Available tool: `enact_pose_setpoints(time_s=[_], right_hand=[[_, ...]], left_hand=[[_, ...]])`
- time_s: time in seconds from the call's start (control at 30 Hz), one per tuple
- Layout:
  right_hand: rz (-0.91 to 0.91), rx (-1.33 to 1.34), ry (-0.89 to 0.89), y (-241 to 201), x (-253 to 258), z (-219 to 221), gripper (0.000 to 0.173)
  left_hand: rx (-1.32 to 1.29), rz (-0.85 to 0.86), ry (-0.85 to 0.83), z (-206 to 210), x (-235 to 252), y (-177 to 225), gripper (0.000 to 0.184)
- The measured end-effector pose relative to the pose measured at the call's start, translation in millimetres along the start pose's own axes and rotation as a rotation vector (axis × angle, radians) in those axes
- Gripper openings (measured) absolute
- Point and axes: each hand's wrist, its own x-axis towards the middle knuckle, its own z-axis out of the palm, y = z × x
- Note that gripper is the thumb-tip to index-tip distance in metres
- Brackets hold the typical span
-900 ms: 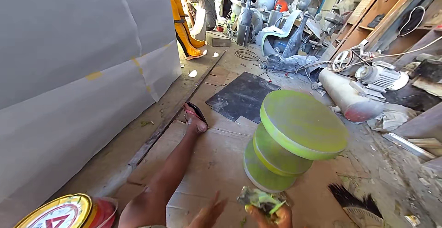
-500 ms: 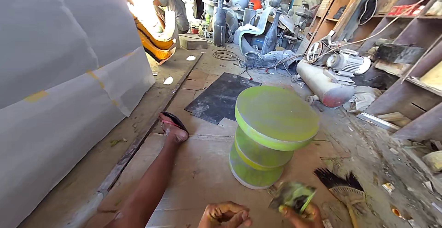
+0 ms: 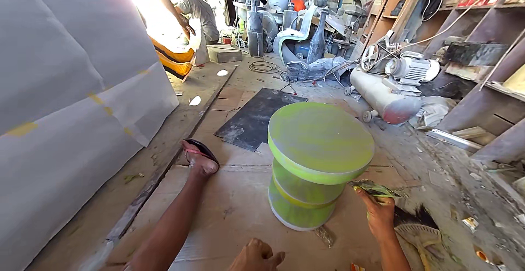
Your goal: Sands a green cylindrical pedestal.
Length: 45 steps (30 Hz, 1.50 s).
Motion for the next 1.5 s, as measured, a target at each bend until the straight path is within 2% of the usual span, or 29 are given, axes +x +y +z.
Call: enact_pose_setpoints(time_s=[0.1,0.2,0.3,0.4,0.47,0.57,0.73,0.97,1.1,1.37,1.5], right_hand=[[-0.015,0.014,0.03,2,-6,3,0.04],[-0.035,-0.009,0.051,3,-9,5,0.042],[-0.025,-0.034,0.047,3,-5,3,0.04],[-0.029,-0.033,-0.011,3,5,-3,0.037],[-0.028,-0.045,-0.047,2,9,-6,0.04],[-0.038,-0.081,-0.056,1,10,-10,0.044],[-0.031,-0.151,-0.078,-2,10,-12,0.045],[0.033,-0.137,-0.159,-9,15,-18,0.047],[-0.058,-0.129,-0.144,-4,15,-11,0.034],[-0.224,-0.164,-0.13,-8,-5,6,0.025],[-0.287,-0.257,0.038,-23,-34,27,0.034]], left_hand=[[-0.171,0.15,0.122,1,2,5,0.041],[-0.534,0.316,0.265,-3,11,28,0.032],[-1.028,0.27,0.208,-13,12,70,0.034],[-1.414,0.234,0.052,-18,19,102,0.047],[-1.595,0.208,-0.046,-19,25,116,0.055],[-1.754,0.167,-0.104,-18,37,132,0.059],[-1.892,0.155,-0.189,-13,47,147,0.061],[-1.948,0.201,-0.309,-15,43,149,0.07],[-1.947,0.216,-0.33,-17,43,145,0.071],[-1.939,0.276,-0.297,-13,48,143,0.07],[-1.844,0.385,-0.176,-10,53,141,0.069]])
